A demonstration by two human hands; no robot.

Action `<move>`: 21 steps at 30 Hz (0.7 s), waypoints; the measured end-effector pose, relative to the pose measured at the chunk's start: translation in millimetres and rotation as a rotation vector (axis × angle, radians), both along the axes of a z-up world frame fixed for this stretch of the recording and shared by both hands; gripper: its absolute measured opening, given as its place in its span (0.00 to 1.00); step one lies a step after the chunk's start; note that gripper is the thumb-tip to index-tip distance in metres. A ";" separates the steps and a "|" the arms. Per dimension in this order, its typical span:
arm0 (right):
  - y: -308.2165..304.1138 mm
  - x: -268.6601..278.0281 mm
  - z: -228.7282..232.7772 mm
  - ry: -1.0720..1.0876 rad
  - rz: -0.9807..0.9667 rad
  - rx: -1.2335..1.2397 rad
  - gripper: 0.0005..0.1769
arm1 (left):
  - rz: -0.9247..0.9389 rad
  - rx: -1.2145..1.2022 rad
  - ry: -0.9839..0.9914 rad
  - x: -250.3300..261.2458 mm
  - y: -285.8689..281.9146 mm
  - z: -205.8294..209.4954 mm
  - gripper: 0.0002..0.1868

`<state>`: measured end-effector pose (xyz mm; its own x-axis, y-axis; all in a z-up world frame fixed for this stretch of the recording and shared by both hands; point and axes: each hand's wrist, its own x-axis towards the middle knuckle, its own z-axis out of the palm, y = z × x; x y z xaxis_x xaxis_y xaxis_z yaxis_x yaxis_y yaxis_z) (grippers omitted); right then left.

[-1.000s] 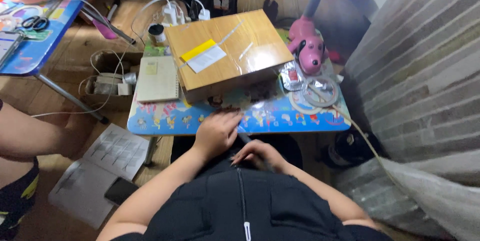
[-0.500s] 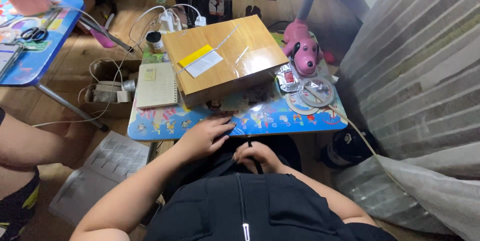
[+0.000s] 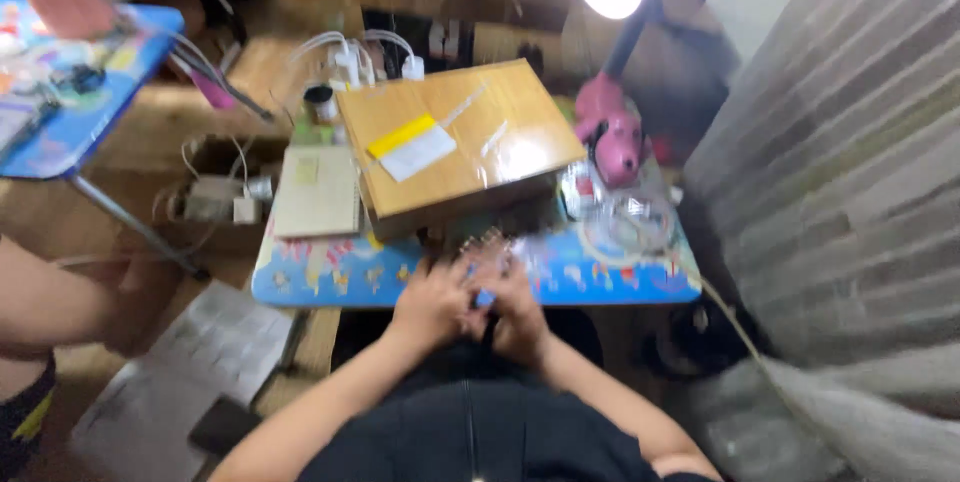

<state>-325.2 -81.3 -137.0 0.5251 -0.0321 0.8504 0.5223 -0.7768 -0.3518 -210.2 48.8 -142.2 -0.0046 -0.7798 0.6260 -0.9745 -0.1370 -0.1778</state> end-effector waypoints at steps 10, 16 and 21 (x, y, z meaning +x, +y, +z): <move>0.7 0.9 -7.3 0.059 -0.098 -0.221 0.18 | -0.044 -0.111 0.196 -5.9 7.5 33.8 0.16; 0.7 0.1 -10.2 0.068 -0.112 -0.185 0.15 | -0.050 -0.131 0.164 -5.4 3.0 20.9 0.22; 0.8 -0.1 -12.0 0.075 -0.141 -0.161 0.16 | -0.054 -0.115 0.159 -8.8 7.9 36.3 0.18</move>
<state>-325.4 -80.5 -149.0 0.5869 0.0229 0.8093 0.3813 -0.8897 -0.2513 -219.0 56.7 -105.9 0.0613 -0.7044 0.7072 -0.9955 -0.0940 -0.0074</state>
